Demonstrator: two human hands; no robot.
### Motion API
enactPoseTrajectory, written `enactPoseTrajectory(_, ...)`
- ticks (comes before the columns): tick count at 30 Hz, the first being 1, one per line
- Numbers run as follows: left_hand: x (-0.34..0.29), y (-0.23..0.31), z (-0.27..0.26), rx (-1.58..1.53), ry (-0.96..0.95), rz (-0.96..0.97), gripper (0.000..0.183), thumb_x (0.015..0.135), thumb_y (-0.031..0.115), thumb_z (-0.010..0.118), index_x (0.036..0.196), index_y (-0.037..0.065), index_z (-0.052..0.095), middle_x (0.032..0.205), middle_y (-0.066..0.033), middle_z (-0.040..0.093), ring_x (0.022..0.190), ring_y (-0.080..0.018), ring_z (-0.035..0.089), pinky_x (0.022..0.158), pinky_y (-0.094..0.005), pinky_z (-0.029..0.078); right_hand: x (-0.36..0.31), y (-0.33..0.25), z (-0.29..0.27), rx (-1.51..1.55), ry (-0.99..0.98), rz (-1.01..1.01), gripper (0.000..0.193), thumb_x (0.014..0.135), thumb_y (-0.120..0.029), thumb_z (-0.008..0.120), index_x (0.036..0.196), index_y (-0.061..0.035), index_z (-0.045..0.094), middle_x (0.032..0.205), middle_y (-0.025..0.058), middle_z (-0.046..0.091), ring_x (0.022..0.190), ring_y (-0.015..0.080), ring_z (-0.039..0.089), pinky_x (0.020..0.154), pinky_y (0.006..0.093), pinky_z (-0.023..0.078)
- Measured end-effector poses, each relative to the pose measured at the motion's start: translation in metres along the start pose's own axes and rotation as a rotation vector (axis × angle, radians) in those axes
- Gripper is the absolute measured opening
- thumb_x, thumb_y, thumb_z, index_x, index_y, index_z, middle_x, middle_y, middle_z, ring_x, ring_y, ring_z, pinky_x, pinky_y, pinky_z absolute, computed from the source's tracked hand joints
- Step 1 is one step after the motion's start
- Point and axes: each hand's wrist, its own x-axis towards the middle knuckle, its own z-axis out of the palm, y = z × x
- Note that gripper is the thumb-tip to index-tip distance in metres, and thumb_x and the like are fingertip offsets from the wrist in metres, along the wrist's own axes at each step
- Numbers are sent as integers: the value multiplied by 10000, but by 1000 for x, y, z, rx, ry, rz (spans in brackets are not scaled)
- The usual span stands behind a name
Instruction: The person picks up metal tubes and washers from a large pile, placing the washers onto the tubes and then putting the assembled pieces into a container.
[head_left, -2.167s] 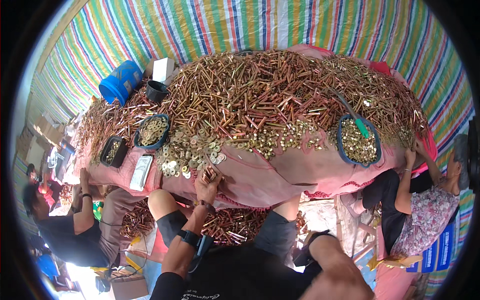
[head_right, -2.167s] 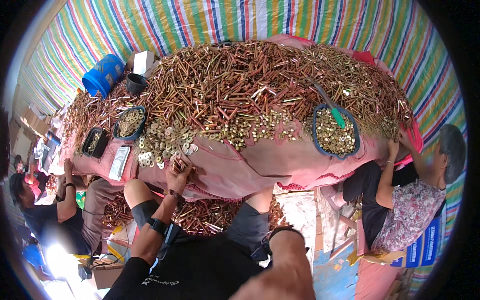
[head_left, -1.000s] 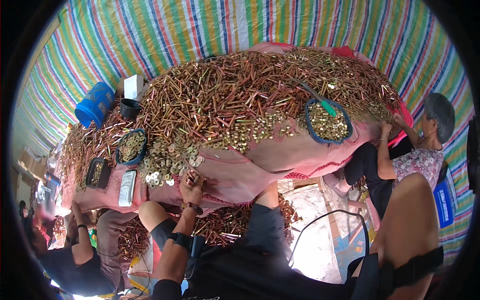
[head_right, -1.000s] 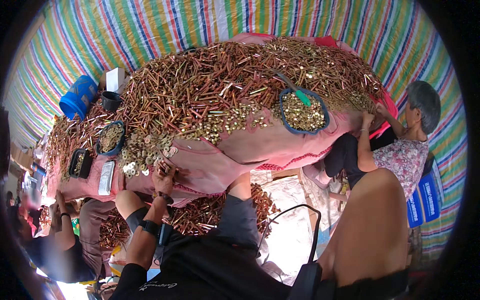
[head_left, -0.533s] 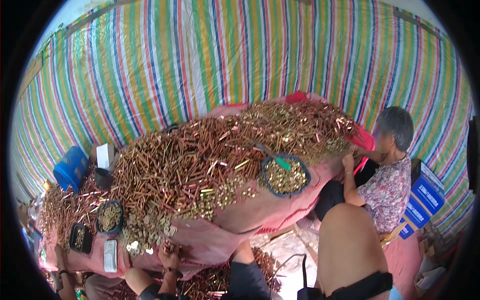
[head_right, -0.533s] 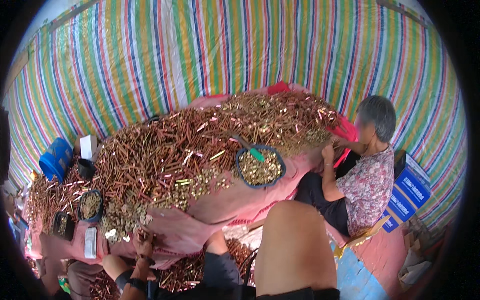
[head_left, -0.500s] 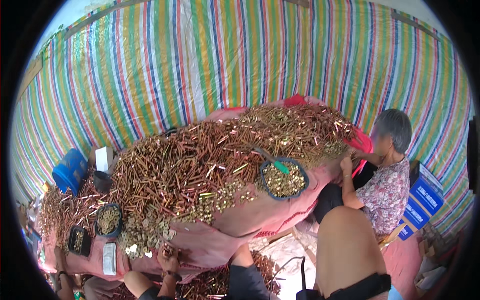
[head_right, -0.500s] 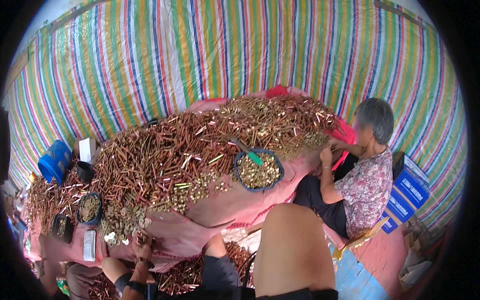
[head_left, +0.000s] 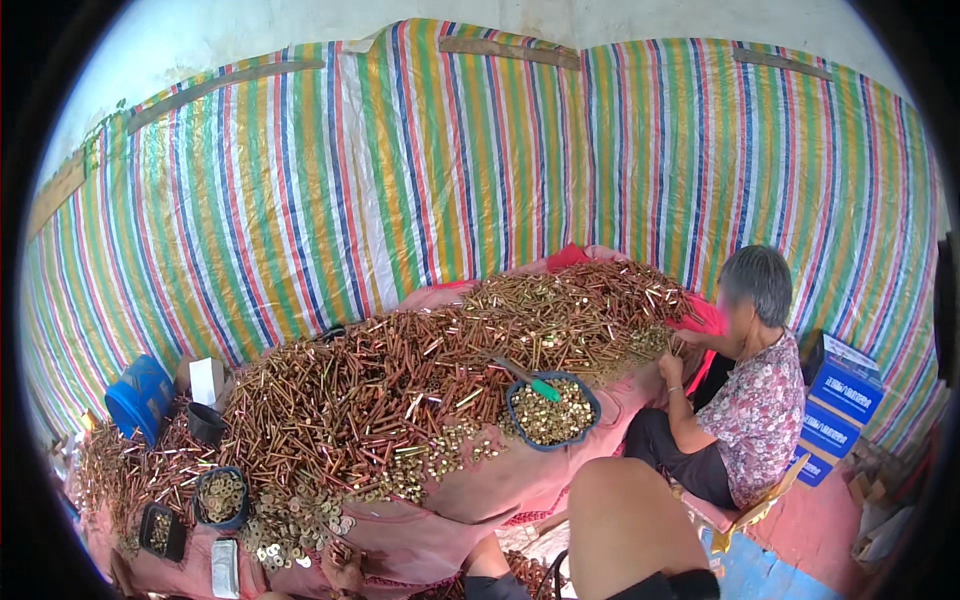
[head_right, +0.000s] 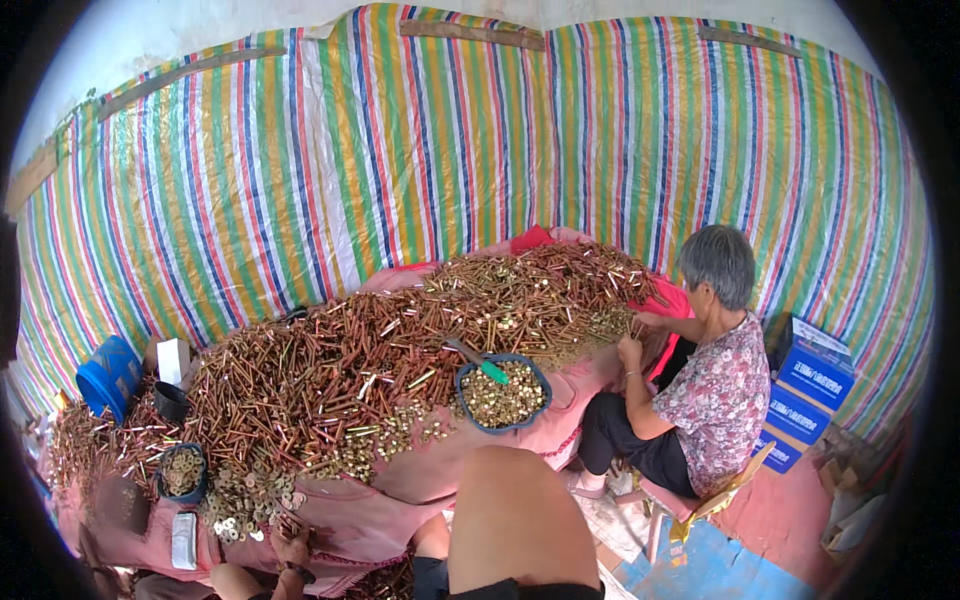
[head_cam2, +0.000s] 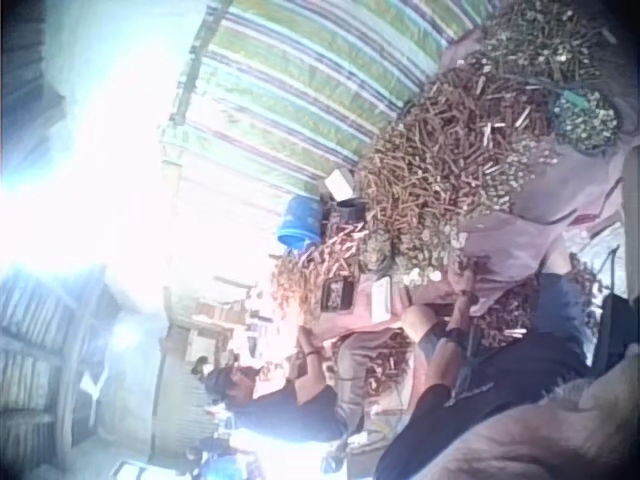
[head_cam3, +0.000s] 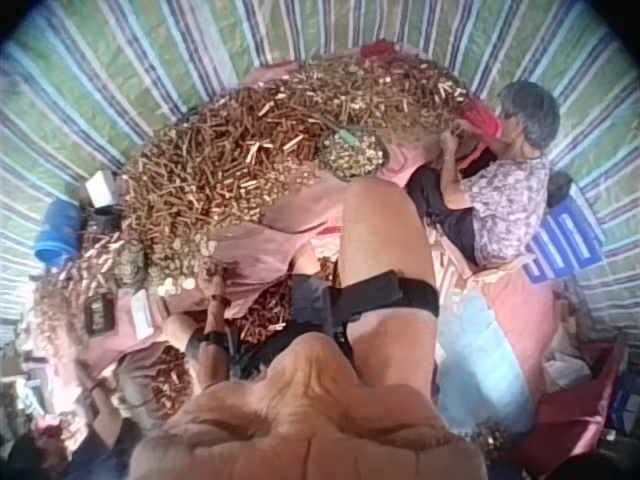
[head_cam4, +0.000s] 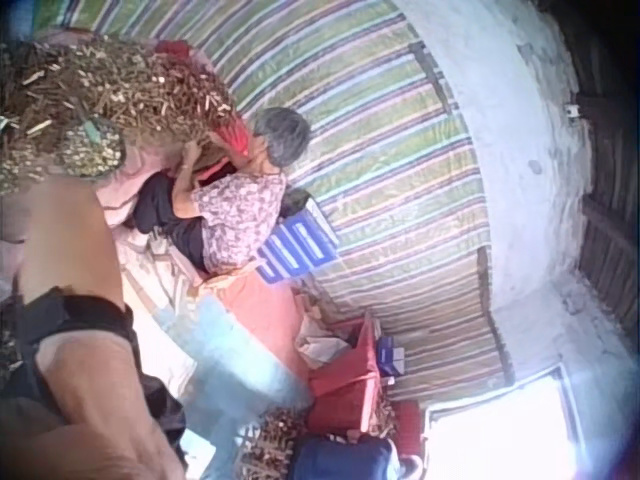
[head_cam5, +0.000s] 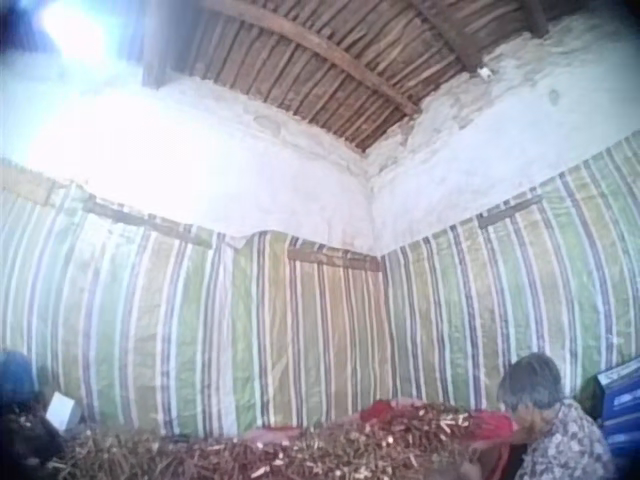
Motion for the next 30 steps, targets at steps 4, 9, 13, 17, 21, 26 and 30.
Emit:
enactPoseTrajectory(4,-11,38,20,10,-1,27,285,768,-106,705,942,71,565,857,29,564,742,-99,563,639,-257,495,-4,-2,-2,-13,13,-3,192,875,-306,651,862,-115,662,836,55,595,700,235,603,669,438,465)
enactPoseTrajectory(9,-7,39,13,16,-22,13,276,775,-73,729,975,50,583,849,15,598,719,-103,566,638,-257,490,2,0,-3,-15,7,-13,197,875,-312,655,865,-116,665,838,55,597,702,234,603,676,438,467)
enactPoseTrajectory(13,-6,23,5,52,-27,0,273,782,-47,748,977,52,585,861,18,601,736,-100,568,651,-262,488,5,2,-4,-17,3,-16,201,875,-317,658,869,-116,668,841,56,598,703,234,603,681,438,468)
enactPoseTrajectory(17,-13,47,20,57,-17,13,269,792,-11,768,963,59,573,849,13,592,747,-104,562,668,-267,482,2,2,-6,-7,17,-9,205,875,-322,661,872,-117,670,843,56,600,705,233,603,686,437,470)
enactPoseTrajectory(21,-16,53,12,108,-27,9,264,802,-1,768,950,66,559,836,8,584,731,-108,552,656,-269,472,5,0,-5,-4,10,-12,209,874,-326,665,875,-118,673,845,57,602,706,233,603,690,437,471)
enactPoseTrajectory(26,-16,49,8,192,-28,41,252,805,-2,766,916,74,552,798,20,573,690,-92,531,616,-263,451,6,3,-3,5,-1,-4,214,874,-332,669,879,-118,676,848,58,604,708,232,603,697,437,473)
enactPoseTrajectory(30,-18,56,13,155,-36,-44,241,814,-8,761,889,84,551,750,39,559,653,-77,513,587,-257,433,8,5,-3,12,-1,-1,219,874,-337,672,882,-119,678,850,58,605,709,231,603,702,437,475)
